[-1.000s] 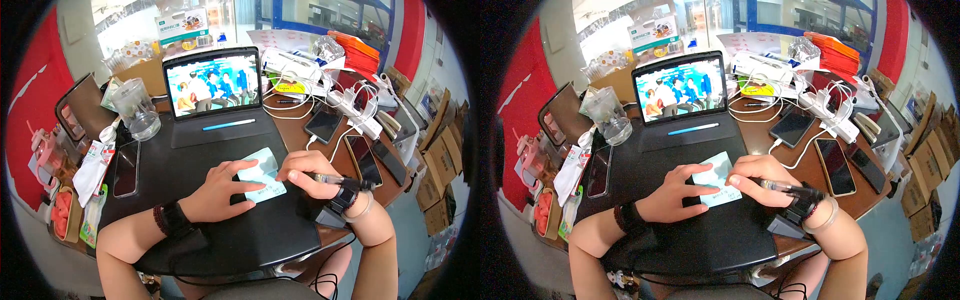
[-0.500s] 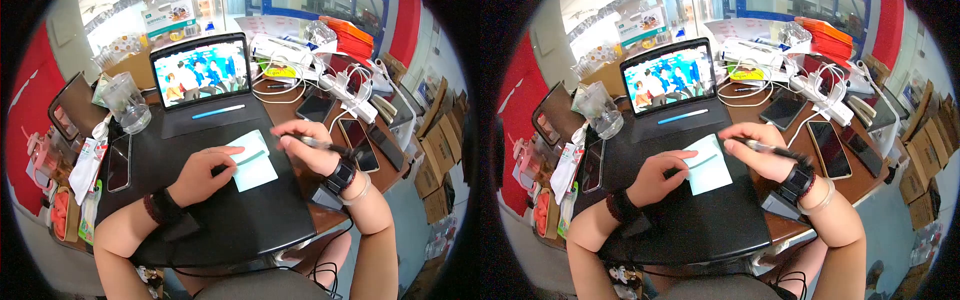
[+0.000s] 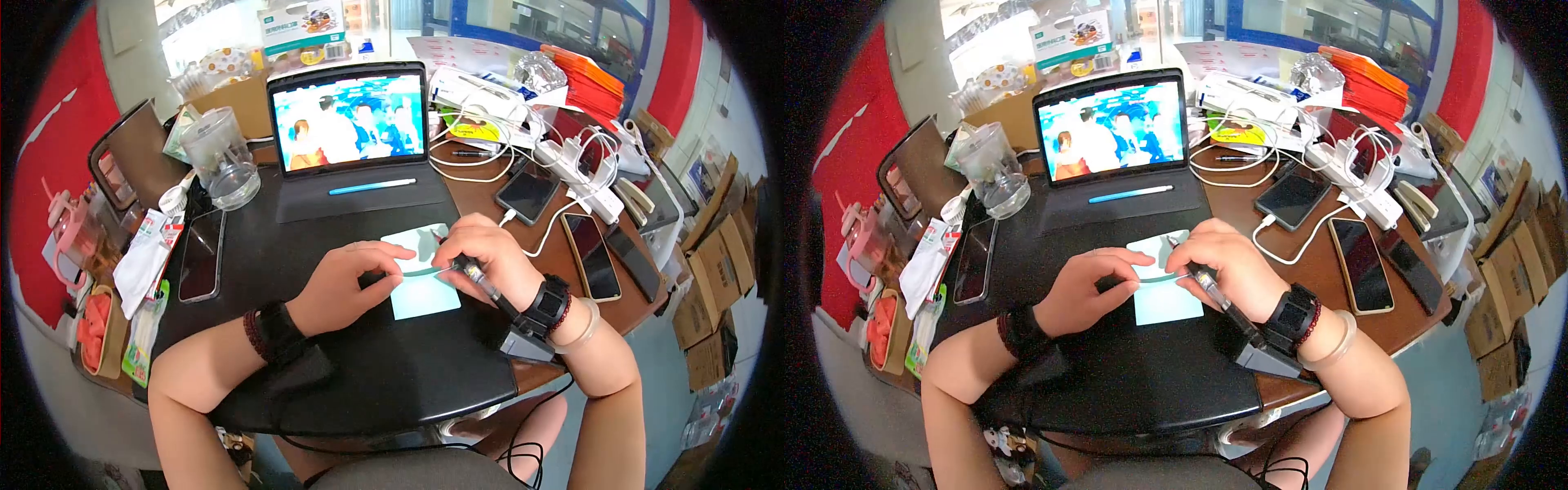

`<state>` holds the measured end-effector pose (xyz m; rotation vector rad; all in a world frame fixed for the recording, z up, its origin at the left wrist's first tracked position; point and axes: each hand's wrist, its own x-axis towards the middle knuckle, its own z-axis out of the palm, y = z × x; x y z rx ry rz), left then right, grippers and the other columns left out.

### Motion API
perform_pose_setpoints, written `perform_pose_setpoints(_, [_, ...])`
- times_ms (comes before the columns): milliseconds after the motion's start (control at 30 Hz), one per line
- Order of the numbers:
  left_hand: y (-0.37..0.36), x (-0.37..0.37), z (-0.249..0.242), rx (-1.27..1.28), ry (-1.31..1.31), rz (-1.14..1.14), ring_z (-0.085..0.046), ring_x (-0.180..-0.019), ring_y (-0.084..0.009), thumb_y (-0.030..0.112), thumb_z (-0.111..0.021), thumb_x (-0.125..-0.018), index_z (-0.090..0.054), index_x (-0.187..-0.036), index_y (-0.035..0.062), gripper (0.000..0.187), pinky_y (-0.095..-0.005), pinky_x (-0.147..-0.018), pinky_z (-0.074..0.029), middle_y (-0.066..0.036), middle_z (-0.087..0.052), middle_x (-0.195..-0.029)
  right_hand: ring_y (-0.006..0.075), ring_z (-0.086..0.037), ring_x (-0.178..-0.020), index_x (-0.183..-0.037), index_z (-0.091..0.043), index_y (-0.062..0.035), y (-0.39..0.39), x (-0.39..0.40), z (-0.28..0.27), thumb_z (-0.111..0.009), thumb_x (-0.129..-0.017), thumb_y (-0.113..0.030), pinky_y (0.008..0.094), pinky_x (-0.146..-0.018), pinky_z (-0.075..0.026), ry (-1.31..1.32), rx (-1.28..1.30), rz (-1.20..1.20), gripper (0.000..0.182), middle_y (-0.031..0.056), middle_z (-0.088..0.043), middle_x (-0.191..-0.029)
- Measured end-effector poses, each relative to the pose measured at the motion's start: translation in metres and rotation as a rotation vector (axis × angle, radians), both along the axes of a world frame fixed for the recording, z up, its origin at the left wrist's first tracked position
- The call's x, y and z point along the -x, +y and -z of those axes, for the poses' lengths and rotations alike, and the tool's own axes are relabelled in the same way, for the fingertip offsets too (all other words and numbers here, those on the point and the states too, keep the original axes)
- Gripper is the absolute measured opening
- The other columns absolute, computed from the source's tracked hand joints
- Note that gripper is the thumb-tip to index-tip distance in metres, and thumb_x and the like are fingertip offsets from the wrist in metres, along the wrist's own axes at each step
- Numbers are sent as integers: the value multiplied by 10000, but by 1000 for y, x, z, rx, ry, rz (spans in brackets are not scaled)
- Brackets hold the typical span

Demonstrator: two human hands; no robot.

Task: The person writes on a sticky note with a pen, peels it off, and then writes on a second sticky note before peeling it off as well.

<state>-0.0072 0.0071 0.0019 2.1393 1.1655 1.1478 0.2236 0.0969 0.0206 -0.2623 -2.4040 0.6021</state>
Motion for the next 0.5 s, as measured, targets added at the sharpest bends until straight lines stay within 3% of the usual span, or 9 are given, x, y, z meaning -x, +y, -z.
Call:
perform_pose_setpoints(133, [3, 5, 2, -25, 59, 46, -578, -1113, -273, 107, -696, -809, -647, -882, 57, 100, -370, -944, -462, -105, -626, -1217, 244, -612, -838, -859, -625, -85, 3, 9, 4, -707, -721, 26, 368, -774, -479, 188, -194, 40, 195, 59, -618, -766])
perform_pose_setpoints(200, [2, 3, 1, -90, 52, 23, -527, -1178, -296, 125, -722, -788, -634, -996, 80, 231, -389, -971, -440, -127, -579, -1268, 221, -609, -761, -890, -608, -65, 1, 9, 6, -694, -747, 40, 320, -718, -486, 87, 100, 8, 197, 73, -604, -783])
perform_pose_setpoints(233, [1, 2, 0, -148, 45, 0, -475, -1242, -319, 144, -747, -766, -622, -1111, 103, 369, -408, -997, -418, -149, -532, -1320, 188, -601, -729, -915, -593, -50, 1, 9, 5, -684, -767, 46, 292, -677, -482, 96, 72, 13, 199, 75, -596, -799])
perform_pose_setpoints(267, [0, 0, 1, -154, 43, -1, -475, -1242, -319, 144, -747, -766, -622, -1111, 103, 369, -408, -997, -418, -149, -532, -1320, 188, -601, -729, -915, -593, -50, -1, 9, 4, -684, -767, 46, 292, -677, -482, 94, 66, 12, 199, 75, -596, -799])
perform_pose_setpoints(333, [-3, -5, 4, -175, 88, -196, -346, -1344, -354, 154, -779, -726, -467, -1349, 129, 697, -435, -1034, -380, -185, -436, -1387, 161, -602, -751, -916, -593, -52, -4, 8, 3, -682, -783, 35, 290, -692, -484, 109, 136, 11, 183, 63, -602, -805])
perform_pose_setpoints(367, [1, 1, 8, -88, 127, -135, -477, -1264, -270, 100, -775, -740, -248, -1474, 115, 904, -385, -1008, -432, -173, -479, -1346, 161, -602, -751, -916, -593, -52, -5, 9, 4, -682, -783, 35, 290, -692, -484, 103, 130, 10, 183, 63, -602, -805])
perform_pose_setpoints(400, [1, 0, 8, -93, 123, -137, -477, -1264, -270, 100, -775, -740, -248, -1474, 115, 904, -385, -1008, -432, -173, -479, -1346, 155, -602, -758, -914, -592, -53, -6, 10, 5, -680, -792, 30, 288, -705, -487, 131, 133, -15, 171, 60, -605, -810])
perform_pose_setpoints(467, [1, 0, 7, 270, -148, 25, -553, -1179, -215, 55, -729, -791, -288, -1449, 44, 793, -349, -992, -449, -154, -553, -1273, 149, -603, -766, -912, -592, -54, -6, 11, 6, -678, -802, 24, 287, -719, -490, 159, 133, -42, 160, 57, -608, -816])
perform_pose_setpoints(500, [1, -1, 6, 162, -72, 8, -607, -1088, -173, 22, -683, -831, -323, -1421, 2, 692, -319, -958, -473, -139, -603, -1208, 153, -606, -771, -914, -591, -53, -7, 11, 7, -678, -810, 11, 286, -735, -491, 184, 142, -32, 150, 55, -611, -825])
